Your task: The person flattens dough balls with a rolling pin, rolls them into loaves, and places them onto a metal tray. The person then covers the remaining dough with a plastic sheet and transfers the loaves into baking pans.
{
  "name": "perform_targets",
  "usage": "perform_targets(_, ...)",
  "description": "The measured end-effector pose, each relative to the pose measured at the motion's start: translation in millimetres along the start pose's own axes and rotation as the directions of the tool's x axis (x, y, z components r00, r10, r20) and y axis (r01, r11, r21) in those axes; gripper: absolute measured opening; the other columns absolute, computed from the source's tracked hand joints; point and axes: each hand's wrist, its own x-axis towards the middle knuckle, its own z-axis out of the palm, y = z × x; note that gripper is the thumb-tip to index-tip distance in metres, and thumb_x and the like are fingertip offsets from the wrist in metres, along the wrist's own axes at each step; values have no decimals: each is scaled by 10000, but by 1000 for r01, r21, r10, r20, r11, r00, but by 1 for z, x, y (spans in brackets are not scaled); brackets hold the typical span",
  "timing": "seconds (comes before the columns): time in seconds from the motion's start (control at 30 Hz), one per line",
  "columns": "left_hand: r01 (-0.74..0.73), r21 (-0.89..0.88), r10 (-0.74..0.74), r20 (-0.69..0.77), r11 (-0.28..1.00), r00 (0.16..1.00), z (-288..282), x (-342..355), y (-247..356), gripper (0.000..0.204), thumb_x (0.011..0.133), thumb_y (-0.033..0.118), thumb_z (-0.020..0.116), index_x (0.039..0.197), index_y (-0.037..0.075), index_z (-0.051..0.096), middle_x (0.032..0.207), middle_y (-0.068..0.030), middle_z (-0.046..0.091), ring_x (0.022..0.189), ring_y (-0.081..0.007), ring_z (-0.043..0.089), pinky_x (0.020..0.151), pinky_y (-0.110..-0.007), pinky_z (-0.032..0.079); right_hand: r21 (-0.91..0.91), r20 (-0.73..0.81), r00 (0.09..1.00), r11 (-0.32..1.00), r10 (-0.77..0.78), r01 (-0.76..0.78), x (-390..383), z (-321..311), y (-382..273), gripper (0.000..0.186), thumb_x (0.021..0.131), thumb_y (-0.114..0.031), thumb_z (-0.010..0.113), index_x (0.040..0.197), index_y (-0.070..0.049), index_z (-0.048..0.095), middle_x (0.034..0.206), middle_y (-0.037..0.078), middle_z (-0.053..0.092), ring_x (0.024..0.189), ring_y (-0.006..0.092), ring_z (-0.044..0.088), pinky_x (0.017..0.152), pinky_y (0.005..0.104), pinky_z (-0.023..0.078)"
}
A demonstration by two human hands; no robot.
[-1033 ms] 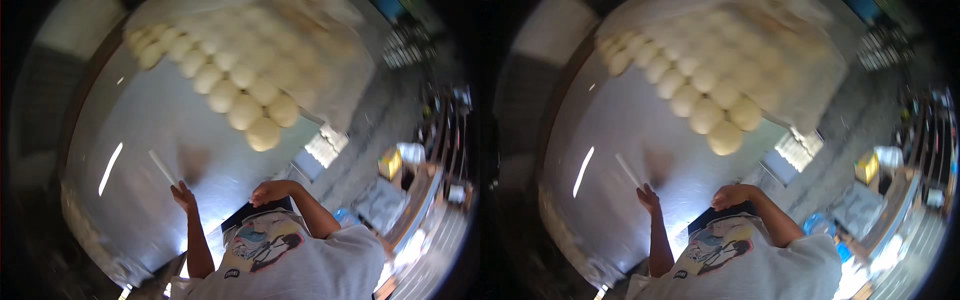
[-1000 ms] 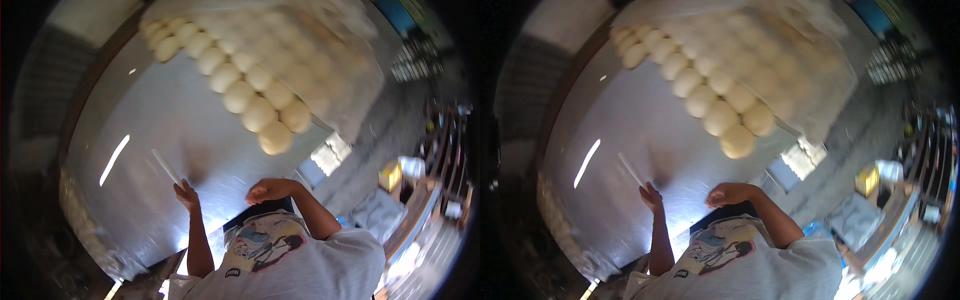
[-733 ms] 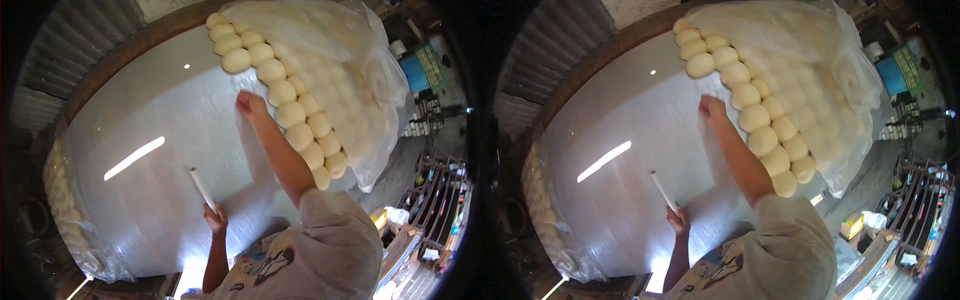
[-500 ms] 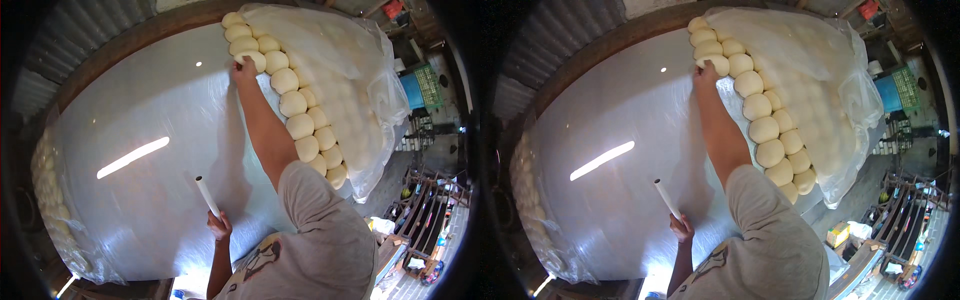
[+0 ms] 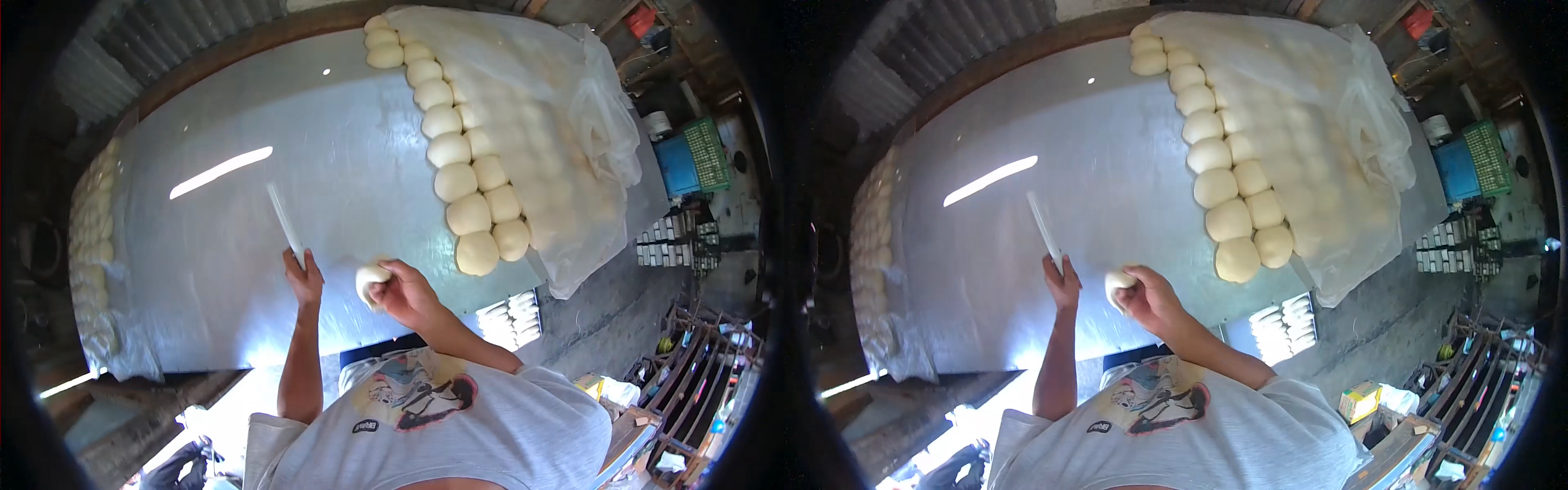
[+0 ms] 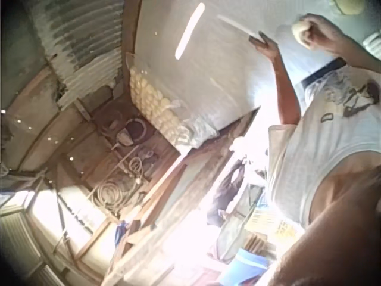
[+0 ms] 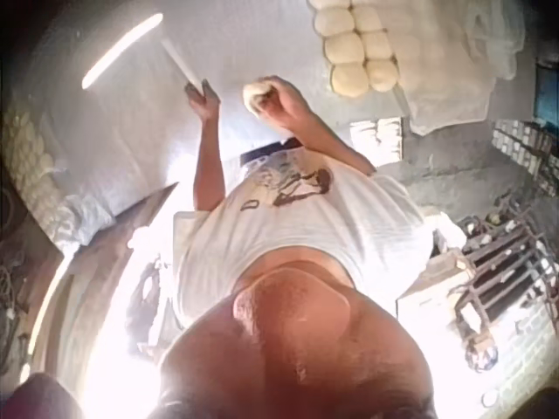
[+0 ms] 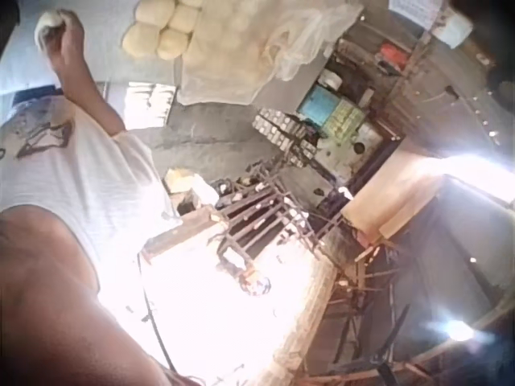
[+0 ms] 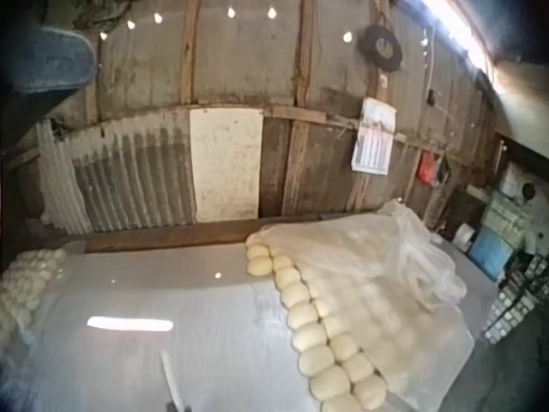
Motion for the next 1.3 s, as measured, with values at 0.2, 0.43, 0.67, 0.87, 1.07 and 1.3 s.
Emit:
perform_targets(0.2,-439,540,549,-52,718,834,-33,-27,22,210,894,104,723,1072,24,644,963,-134,610,824,-300,611,733,-422,508,-690,-185,978,721,-93,-62,49,-53,10,421,935,-160,672,1306,-31,522,1157,121,632,1003,222,643,764,354,558)
perform_targets(0.43,-651,595,506,423,471,752,-37,-1,-3,322,849,129,785,1155,86,695,1175,-106,649,1102,-308,637,1002,-493,482,-473,787,552,-845,-277,251,65,-35,-41,464,972,-171,587,1385,30,521,1387,219,494,1300,407,463,1059,552,390)
perform_targets(0.67,-388,913,459,293,127,839,40,184,-9,517,1064,378,388,1506,117,449,1520,-33,519,1464,-283,384,1201,-628,179,-457,697,594,-887,-402,-63,272,-28,-94,499,1033,-337,411,1391,-16,544,1532,235,421,1444,497,317,1141,719,198)
perform_targets(0.87,-479,832,398,352,282,847,34,194,-30,547,1024,352,463,1489,64,474,1568,-85,454,1486,-309,348,1189,-599,219,-455,733,587,-889,-344,46,293,-21,-93,520,1031,-336,423,1471,-69,499,1574,206,394,1470,468,300,1167,719,109)
perform_targets(1.07,-456,848,162,427,269,890,67,299,43,449,993,326,520,1362,75,572,1438,-119,549,1332,-327,490,1064,-581,364,-374,735,564,-919,-377,-128,373,44,-146,412,1008,-311,467,1311,-91,638,1403,155,577,1373,469,424,1060,759,292)
perform_targets(1.3,-512,834,446,385,207,808,59,287,-5,425,952,407,627,1116,18,680,1086,-189,678,999,-348,640,861,-507,504,-334,736,580,-932,-350,-138,369,21,-128,541,990,-353,495,1433,-46,533,1514,191,470,1473,427,327,1152,725,177)
